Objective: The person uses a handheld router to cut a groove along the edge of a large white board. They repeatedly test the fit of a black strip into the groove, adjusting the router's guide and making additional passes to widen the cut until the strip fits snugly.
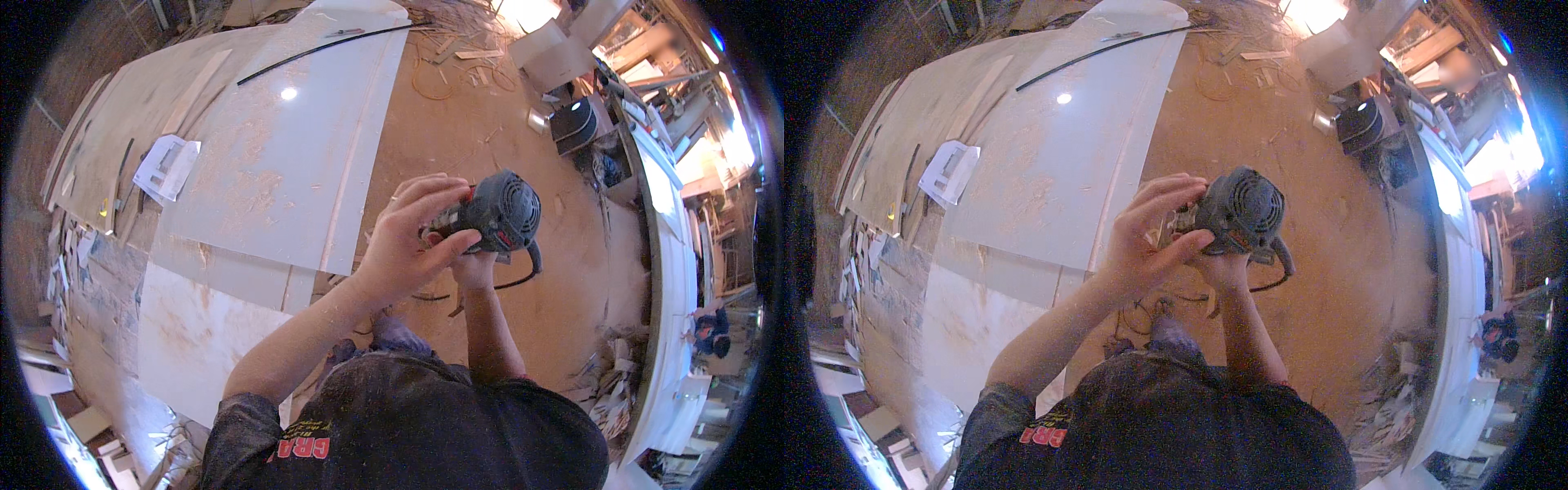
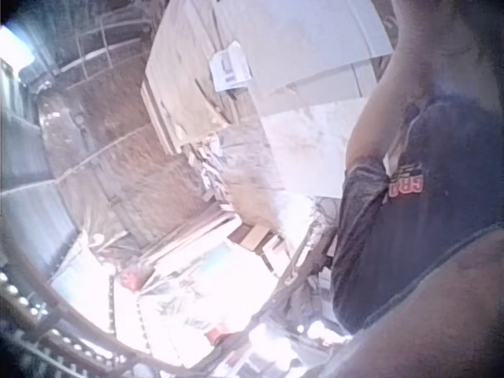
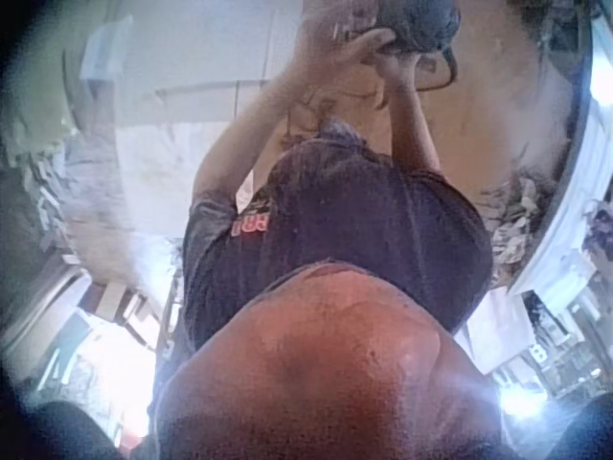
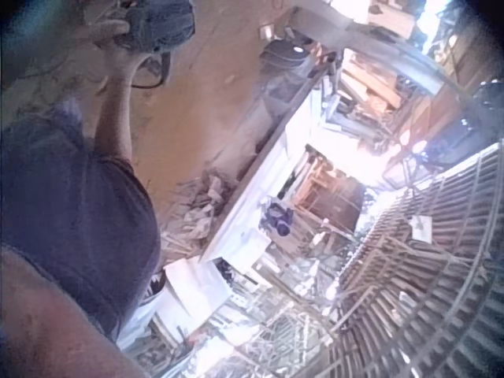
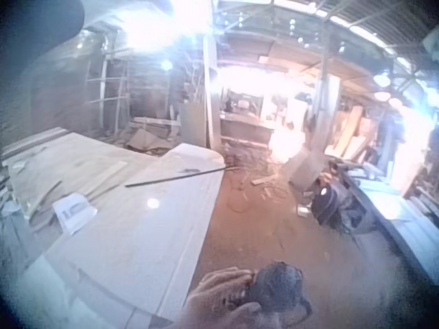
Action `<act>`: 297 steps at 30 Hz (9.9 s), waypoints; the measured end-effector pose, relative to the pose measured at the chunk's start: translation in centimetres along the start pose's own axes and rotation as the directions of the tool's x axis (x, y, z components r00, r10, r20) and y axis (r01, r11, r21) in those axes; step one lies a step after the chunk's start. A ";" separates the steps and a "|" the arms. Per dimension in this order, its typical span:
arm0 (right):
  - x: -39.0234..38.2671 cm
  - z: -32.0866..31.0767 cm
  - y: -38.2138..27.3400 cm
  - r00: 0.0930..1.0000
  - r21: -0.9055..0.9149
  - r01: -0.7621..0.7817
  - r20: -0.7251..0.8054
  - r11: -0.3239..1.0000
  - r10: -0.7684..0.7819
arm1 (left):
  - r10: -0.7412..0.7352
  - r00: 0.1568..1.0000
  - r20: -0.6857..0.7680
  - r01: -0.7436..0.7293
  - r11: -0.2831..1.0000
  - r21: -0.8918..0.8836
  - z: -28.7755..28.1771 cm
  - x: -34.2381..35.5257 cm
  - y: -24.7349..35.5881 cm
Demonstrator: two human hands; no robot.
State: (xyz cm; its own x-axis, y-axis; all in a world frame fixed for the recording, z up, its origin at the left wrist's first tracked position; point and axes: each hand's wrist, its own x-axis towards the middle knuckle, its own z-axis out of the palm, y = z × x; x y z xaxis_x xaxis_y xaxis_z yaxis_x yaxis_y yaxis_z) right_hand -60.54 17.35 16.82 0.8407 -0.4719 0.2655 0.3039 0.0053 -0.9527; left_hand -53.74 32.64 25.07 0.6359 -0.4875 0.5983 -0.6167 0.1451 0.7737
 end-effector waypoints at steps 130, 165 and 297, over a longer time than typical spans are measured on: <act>14.2 16.0 25.7 0.969 -0.383 0.219 0.195 0.897 -0.154 | -0.473 0.777 -0.415 0.473 0.003 0.881 -20.4 -15.3 -29.9; 53.5 14.2 36.2 0.939 -0.234 0.345 0.094 0.909 -0.332 | -0.598 0.682 -0.420 0.533 0.014 0.846 -20.6 -12.8 -29.2; 60.7 11.1 42.5 0.912 -0.407 0.302 0.387 0.862 -0.137 | -0.420 0.577 -0.701 0.762 -0.032 0.647 -16.2 24.8 -58.0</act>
State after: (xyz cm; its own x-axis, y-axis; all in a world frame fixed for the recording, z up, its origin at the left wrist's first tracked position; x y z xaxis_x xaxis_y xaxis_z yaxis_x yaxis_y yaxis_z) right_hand 8.38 -1.28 -5.87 0.8984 -0.0901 0.4299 0.3336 -0.4968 -0.8012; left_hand 5.33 26.09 -1.56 0.9508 0.2614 0.1663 0.2047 -0.9329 0.2963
